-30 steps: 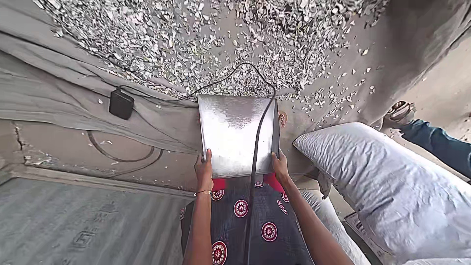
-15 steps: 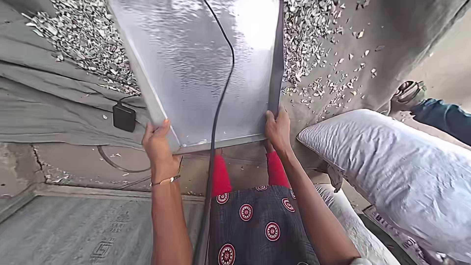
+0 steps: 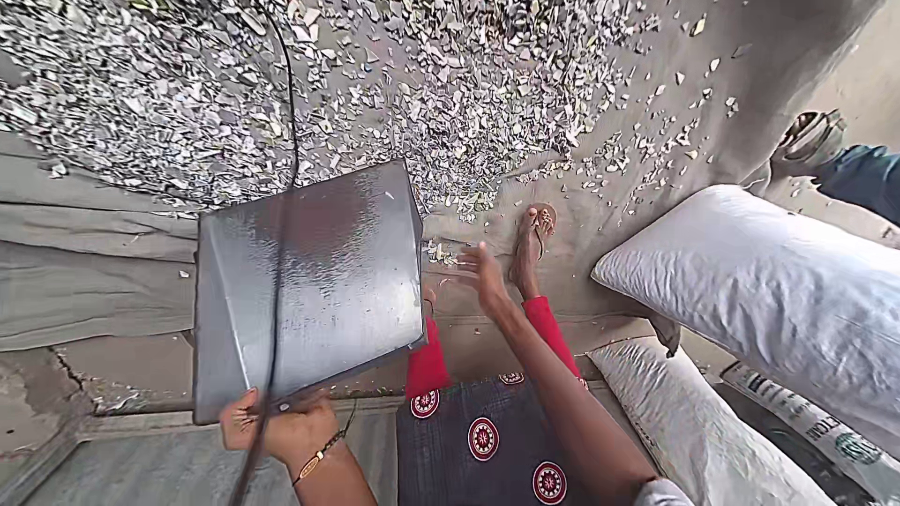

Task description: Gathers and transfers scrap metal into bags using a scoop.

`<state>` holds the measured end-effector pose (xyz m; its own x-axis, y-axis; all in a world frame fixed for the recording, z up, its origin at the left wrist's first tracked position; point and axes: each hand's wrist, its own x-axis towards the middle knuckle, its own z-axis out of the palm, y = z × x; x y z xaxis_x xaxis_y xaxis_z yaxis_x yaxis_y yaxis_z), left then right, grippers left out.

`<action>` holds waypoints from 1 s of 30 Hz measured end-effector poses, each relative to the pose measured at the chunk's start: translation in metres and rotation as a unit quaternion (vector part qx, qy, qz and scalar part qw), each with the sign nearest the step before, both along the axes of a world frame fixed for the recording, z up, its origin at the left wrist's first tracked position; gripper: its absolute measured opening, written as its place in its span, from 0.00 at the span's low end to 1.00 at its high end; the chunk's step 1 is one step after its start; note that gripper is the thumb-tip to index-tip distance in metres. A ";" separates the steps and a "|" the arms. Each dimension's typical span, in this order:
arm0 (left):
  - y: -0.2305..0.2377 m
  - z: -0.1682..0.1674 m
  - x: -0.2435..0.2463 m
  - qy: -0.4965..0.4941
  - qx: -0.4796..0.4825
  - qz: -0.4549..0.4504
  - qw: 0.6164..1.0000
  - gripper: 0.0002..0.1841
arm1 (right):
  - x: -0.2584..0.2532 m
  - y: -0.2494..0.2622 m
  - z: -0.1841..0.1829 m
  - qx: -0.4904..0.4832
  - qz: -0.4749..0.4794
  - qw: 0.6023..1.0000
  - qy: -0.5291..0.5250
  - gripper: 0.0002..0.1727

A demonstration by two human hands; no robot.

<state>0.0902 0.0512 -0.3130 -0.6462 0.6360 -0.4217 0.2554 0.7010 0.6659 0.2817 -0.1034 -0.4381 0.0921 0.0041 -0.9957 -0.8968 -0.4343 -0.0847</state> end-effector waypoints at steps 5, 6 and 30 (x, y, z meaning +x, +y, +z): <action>0.053 0.022 -0.003 -0.004 0.177 -0.063 0.982 0.12 | 0.034 0.049 -0.084 -0.175 -0.269 0.947 0.009 0.39; 0.062 0.027 -0.005 -0.002 0.193 -0.079 0.978 0.15 | 0.046 0.076 -0.087 -0.178 -0.262 0.948 -0.024 0.40; 0.081 0.026 -0.007 0.087 0.150 -0.037 0.984 0.20 | 0.004 0.194 -0.103 -0.140 -0.121 0.982 0.046 0.36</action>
<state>0.0835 0.1324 -0.2866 -0.6394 0.7629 -0.0951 0.4265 0.4549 0.7818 0.2855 0.0907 -0.5408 -0.0346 -0.2825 -0.9586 -0.9748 -0.2020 0.0947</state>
